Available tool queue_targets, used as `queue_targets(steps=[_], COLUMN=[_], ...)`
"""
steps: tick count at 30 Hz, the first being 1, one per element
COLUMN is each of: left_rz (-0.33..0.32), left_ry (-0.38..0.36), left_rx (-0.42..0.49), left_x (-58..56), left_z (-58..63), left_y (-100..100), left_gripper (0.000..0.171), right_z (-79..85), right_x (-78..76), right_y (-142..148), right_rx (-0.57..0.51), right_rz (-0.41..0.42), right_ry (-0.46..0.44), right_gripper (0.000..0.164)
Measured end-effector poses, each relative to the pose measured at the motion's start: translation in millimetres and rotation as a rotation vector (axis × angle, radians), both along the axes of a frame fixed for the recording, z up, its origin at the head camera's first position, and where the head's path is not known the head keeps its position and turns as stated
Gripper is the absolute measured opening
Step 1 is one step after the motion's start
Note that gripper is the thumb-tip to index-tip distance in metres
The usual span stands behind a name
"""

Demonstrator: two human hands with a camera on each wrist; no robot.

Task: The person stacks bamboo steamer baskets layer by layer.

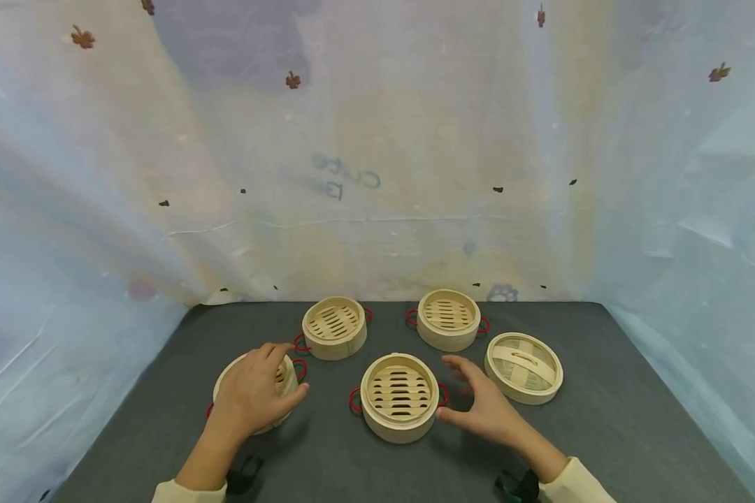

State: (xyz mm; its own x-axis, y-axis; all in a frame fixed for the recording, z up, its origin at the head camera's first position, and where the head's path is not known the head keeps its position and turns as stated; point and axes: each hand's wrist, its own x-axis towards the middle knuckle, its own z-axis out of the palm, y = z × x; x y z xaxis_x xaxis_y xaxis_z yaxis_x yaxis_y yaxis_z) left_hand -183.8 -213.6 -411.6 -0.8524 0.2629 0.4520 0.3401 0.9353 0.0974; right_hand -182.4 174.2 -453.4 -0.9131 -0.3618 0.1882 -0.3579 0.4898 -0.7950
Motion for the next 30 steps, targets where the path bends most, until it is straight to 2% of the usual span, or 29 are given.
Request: queue_targets(steps=[5,14,22,30], left_rz=[-0.012,-0.027,0.028,0.027], left_ry=[0.018,0.070,-0.020,-0.020], left_rx=[-0.014,-0.012,0.006,0.022], left_x=[0.9,3.2,8.0,9.3], left_z=[-4.2,-13.8,-21.6,-27.6], left_y=[-3.7,-10.6,-11.4,-15.3], left_gripper=[0.058,0.054,0.050,0.045], right_z=[-7.2,-14.4,-16.2,-20.9], right_x=[-4.4,-10.0,-13.7,-15.7], right_y=[1.9,5.3,4.9,3.0], right_rx=[-0.029,-0.087,-0.092,-0.098], right_rz=[0.050,0.141,0.170,0.161], right_ry=[-0.064,-0.111,-0.157,-0.155], right_gripper=[0.077,0.075,0.076,0.077])
